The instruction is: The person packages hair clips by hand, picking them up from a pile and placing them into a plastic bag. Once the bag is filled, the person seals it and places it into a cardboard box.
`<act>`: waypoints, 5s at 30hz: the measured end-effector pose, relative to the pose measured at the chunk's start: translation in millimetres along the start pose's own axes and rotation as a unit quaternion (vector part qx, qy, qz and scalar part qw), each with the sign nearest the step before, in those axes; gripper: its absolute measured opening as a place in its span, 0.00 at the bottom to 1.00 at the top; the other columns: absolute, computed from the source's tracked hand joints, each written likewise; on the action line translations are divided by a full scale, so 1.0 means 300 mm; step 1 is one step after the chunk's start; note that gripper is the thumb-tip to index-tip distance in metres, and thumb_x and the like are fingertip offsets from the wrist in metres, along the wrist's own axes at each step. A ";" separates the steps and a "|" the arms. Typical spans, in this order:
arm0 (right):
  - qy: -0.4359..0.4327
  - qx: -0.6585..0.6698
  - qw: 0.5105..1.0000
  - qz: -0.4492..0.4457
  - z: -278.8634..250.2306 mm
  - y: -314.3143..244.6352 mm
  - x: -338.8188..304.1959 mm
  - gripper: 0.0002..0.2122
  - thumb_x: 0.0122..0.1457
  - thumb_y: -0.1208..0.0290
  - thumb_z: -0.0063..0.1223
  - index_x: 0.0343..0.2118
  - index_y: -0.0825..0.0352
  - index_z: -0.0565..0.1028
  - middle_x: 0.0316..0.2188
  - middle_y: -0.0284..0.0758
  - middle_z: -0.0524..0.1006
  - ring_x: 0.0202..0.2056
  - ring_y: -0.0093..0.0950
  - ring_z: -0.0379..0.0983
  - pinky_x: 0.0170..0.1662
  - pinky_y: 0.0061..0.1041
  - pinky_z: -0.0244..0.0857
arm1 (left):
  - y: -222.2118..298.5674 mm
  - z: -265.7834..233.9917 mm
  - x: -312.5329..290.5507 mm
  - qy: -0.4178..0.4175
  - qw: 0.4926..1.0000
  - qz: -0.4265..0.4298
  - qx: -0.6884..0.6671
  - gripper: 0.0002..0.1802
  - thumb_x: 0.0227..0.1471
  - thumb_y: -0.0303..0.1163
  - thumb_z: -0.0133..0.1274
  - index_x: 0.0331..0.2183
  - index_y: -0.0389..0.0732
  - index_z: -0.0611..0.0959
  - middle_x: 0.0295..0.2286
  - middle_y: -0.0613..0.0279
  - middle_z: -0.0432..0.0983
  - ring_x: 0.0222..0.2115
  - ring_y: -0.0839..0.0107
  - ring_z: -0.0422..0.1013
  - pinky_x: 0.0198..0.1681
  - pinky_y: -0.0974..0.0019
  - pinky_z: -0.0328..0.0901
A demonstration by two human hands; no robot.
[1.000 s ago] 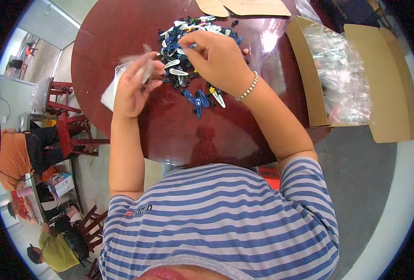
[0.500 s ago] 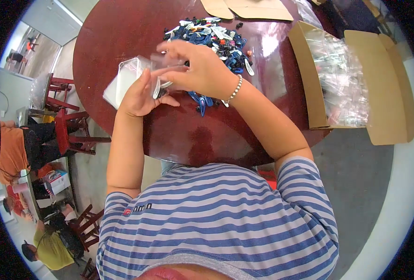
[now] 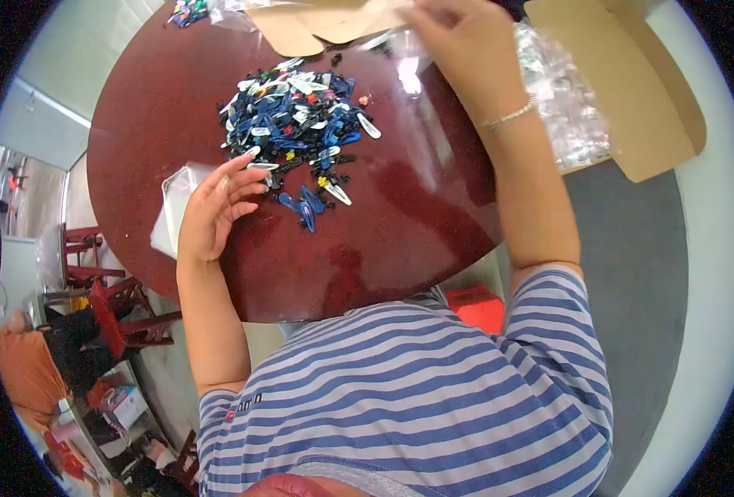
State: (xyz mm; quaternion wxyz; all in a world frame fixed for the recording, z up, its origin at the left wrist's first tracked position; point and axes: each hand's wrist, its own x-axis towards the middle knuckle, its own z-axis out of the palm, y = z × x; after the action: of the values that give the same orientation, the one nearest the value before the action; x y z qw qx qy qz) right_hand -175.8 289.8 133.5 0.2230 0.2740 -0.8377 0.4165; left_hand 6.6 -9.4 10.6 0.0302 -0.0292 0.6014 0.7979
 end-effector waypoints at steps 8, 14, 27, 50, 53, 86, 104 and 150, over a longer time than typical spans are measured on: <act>-0.029 -0.274 0.958 0.077 -0.217 0.390 0.076 0.17 0.51 0.55 0.59 0.29 0.67 0.81 0.21 0.39 0.79 0.25 0.35 0.76 0.31 0.30 0.68 | 0.007 0.029 0.003 -0.003 0.999 -0.014 0.039 0.26 0.56 0.39 0.53 0.54 0.39 0.72 0.44 0.56 0.76 0.42 0.72 0.72 0.41 0.72 0.67; -0.078 -0.384 0.913 0.111 -0.220 0.518 0.018 0.22 0.51 0.53 0.61 0.38 0.71 0.79 0.30 0.44 0.80 0.34 0.36 0.77 0.40 0.32 0.69 | 0.000 0.026 0.006 0.009 0.998 -0.021 0.060 0.27 0.56 0.39 0.54 0.54 0.39 0.72 0.44 0.57 0.76 0.42 0.73 0.72 0.41 0.72 0.66; -0.168 0.012 0.965 -0.203 0.209 -0.140 -0.093 0.13 0.52 0.76 0.60 0.42 0.67 0.77 0.35 0.39 0.79 0.36 0.30 0.76 0.39 0.25 0.69 | 0.035 -0.071 -0.025 0.497 0.788 0.347 -0.106 0.09 0.61 0.32 0.49 0.34 0.37 0.79 0.29 0.65 0.77 0.30 0.79 0.71 0.34 0.76 0.65; -0.266 -0.006 0.830 -0.490 0.908 -0.300 -0.294 0.04 0.48 0.72 0.49 0.23 0.64 0.75 0.29 0.31 0.72 0.38 0.30 0.69 0.53 0.32 0.60 | 0.006 -0.144 0.014 0.502 0.811 0.250 -0.163 0.09 0.59 0.30 0.49 0.38 0.35 0.78 0.35 0.59 0.76 0.39 0.72 0.71 0.47 0.69 0.66; -0.244 0.025 0.854 -0.459 0.893 -0.297 -0.280 0.03 0.48 0.72 0.50 0.22 0.63 0.75 0.28 0.32 0.73 0.37 0.30 0.70 0.48 0.30 0.63 | -0.007 -0.155 0.026 0.484 0.818 0.264 -0.164 0.09 0.58 0.30 0.50 0.38 0.34 0.78 0.35 0.59 0.76 0.39 0.72 0.71 0.48 0.68 0.66; -0.267 0.385 0.879 -0.091 0.507 -0.104 -0.172 0.20 0.47 0.89 0.37 0.45 0.71 0.71 0.40 0.37 0.76 0.43 0.25 0.72 0.50 0.26 0.65 | -0.038 -0.012 0.021 0.155 0.981 0.036 0.110 0.09 0.54 0.27 0.56 0.34 0.30 0.84 0.30 0.58 0.82 0.31 0.75 0.76 0.39 0.71 0.69; -0.273 0.105 0.885 -0.361 0.448 -0.206 -0.240 0.07 0.55 0.69 0.56 0.37 0.61 0.78 0.29 0.32 0.80 0.33 0.31 0.77 0.57 0.40 0.60 | -0.034 0.021 0.009 0.114 0.939 0.077 0.315 0.14 0.51 0.22 0.57 0.42 0.35 0.82 0.34 0.64 0.81 0.35 0.78 0.74 0.38 0.72 0.68; -0.453 -0.010 0.879 -0.150 0.267 0.049 -0.130 0.12 0.48 0.73 0.56 0.38 0.66 0.78 0.24 0.40 0.78 0.29 0.38 0.76 0.35 0.35 0.69 | -0.052 0.012 0.030 0.179 0.939 0.087 0.281 0.18 0.42 0.26 0.66 0.39 0.40 0.81 0.29 0.70 0.76 0.29 0.82 0.69 0.34 0.75 0.66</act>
State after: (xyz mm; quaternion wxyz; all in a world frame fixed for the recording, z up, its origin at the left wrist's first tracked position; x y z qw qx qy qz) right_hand -167.7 242.1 57.3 -0.1180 0.5525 -0.8005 0.2003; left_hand -1.1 -1.4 -4.1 -0.1402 -0.1094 0.7969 0.5773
